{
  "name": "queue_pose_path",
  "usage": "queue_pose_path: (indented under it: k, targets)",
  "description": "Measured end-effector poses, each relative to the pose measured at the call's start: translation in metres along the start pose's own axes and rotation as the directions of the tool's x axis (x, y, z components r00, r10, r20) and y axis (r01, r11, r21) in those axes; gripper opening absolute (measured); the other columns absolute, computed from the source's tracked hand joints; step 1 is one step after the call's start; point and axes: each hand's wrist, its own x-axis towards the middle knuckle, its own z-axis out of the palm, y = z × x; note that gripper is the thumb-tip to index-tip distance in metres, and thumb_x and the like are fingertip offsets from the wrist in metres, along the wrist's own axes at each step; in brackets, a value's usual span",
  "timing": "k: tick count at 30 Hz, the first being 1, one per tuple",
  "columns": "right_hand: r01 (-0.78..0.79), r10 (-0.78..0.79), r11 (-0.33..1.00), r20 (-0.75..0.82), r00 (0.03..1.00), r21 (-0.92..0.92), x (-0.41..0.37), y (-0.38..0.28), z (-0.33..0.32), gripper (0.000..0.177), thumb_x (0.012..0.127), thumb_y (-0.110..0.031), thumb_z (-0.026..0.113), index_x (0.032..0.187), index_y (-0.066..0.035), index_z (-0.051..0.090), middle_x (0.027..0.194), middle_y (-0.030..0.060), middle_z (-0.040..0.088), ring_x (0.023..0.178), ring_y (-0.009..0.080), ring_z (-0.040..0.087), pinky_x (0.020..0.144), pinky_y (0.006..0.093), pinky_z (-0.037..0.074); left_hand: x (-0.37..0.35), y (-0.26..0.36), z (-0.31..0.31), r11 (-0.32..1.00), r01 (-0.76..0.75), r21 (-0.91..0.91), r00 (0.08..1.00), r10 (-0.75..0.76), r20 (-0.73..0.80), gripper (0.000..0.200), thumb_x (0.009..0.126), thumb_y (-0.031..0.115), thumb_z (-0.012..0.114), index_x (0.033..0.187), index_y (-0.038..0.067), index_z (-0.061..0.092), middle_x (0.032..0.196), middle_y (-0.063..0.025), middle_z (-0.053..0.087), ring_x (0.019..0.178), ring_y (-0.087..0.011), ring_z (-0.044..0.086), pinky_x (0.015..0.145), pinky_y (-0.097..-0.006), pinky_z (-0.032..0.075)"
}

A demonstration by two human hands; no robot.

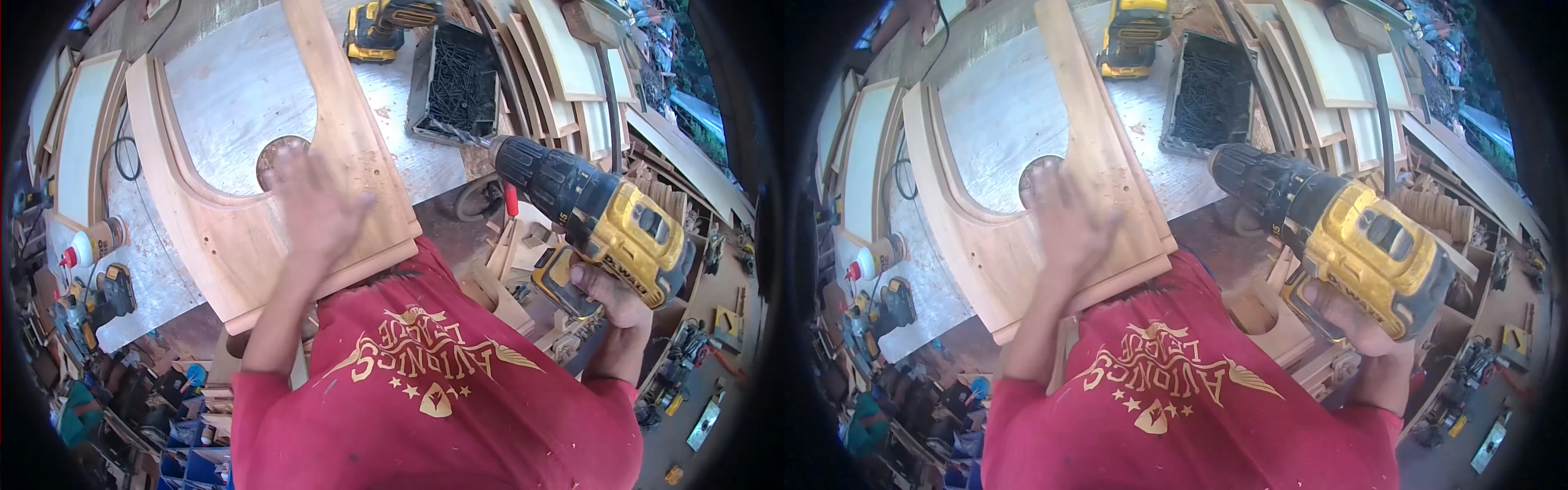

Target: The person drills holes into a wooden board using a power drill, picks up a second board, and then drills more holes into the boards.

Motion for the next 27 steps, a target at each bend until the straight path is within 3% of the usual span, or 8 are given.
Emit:
queue_pose_path:
  k: [2,5,8,10,13,15,18,27]
  targets:
    - [0.051,-0.051,0.998,-0.02,0.998,-0.025,-0.008,0.016,-0.002,0.059,0.075,-0.008,0.088,0.128,-0.003,0.063,0.091,0.0025,0.069,0.071,0.0106,0.061,0.059,0.0251,0.048,0.003,0.062,-0.005,0.899,-0.351,-0.263,0.88,0.413,0.236,0.088,0.092,0.044,0.066,0.154,-0.009,0.03,0.159,-0.0346,0.03,0.151,-0.0488,0.021,0.125,-0.0559,0.014]
    - [0.13,-0.13,0.991,-0.009,0.991,0.018,-0.024,0.038,-0.006,0.069,0.075,-0.008,0.088,0.136,-0.005,0.057,0.111,0.0058,0.068,0.09,0.0147,0.063,0.076,0.0293,0.051,-0.043,0.139,0.057,0.392,-0.069,-0.917,0.351,0.87,0.346,0.07,0.092,0.04,0.07,0.144,-0.002,0.049,0.148,-0.0278,0.049,0.136,-0.0412,0.049,0.115,-0.051,0.037]
    - [0.241,-0.238,0.97,0.155,0.959,0.0,-0.03,0.064,-0.007,0.081,0.077,-0.007,0.086,0.147,-0.008,0.046,0.137,0.0079,0.06,0.121,0.0194,0.06,0.1,0.0366,0.051,-0.037,0.117,0.02,0.121,-0.281,-0.952,0.572,0.818,-0.064,0.049,0.093,0.033,0.069,0.127,0.0,0.06,0.119,-0.0211,0.067,0.108,-0.0407,0.066,0.093,-0.0469,0.053]
    - [0.268,-0.235,0.958,0.261,0.936,-0.097,-0.033,0.091,-0.002,0.081,0.076,-0.007,0.086,0.147,-0.008,0.047,0.141,0.0085,0.06,0.127,0.0207,0.061,0.106,0.0375,0.051,-0.024,0.084,-0.003,0.25,-0.435,-0.865,0.765,0.61,-0.209,0.04,0.094,0.025,0.07,0.126,0.002,0.064,0.119,-0.0163,0.07,0.098,-0.0336,0.069,0.085,-0.0432,0.056]
    - [0.051,-0.071,0.995,0.267,0.961,0.08,-0.025,0.103,0.023,0.068,0.072,-0.011,0.089,0.133,-0.006,0.059,0.128,0.0093,0.067,0.117,0.022,0.066,0.101,0.0353,0.051,-0.029,0.044,-0.013,0.318,-0.006,-0.948,0.961,0.264,0.083,0.035,0.099,0.024,0.067,0.125,0.0,0.065,0.116,-0.0135,0.071,0.091,-0.0234,0.071,0.077,-0.0348,0.057]
    - [0.018,-0.046,0.994,0.271,0.961,0.107,-0.016,0.1,0.04,0.057,0.069,-0.015,0.09,0.12,-0.004,0.068,0.117,0.0105,0.071,0.106,0.0228,0.07,0.093,0.0339,0.053,-0.018,0.038,-0.019,0.23,0.355,-0.906,0.918,0.1,0.385,0.035,0.102,0.022,0.063,0.13,0.001,0.063,0.112,-0.0103,0.072,0.092,-0.0157,0.071,0.075,-0.0293,0.056]
    - [0.315,-0.276,0.946,0.319,0.906,-0.075,0.002,0.084,0.055,0.046,0.07,-0.016,0.088,0.109,-0.001,0.07,0.106,0.012,0.072,0.092,0.0233,0.071,0.083,0.0343,0.055,-0.002,0.039,0.019,-0.573,0.644,-0.508,0.708,0.194,0.679,0.042,0.107,0.027,0.052,0.14,0.001,0.053,0.121,-0.0124,0.07,0.095,-0.0243,0.07,0.076,-0.0369,0.057]
    - [0.376,-0.301,0.916,0.377,0.876,-0.142,0.026,0.057,0.078,0.034,0.072,-0.019,0.085,0.096,0.0,0.069,0.088,0.0086,0.07,0.076,0.0211,0.069,0.07,0.033,0.054,0.018,0.044,0.016,-0.731,0.594,-0.335,0.697,0.26,0.669,0.057,0.107,0.022,0.041,0.159,0.004,0.028,0.156,-0.0134,0.044,0.132,-0.0286,0.051,0.111,-0.041,0.041]
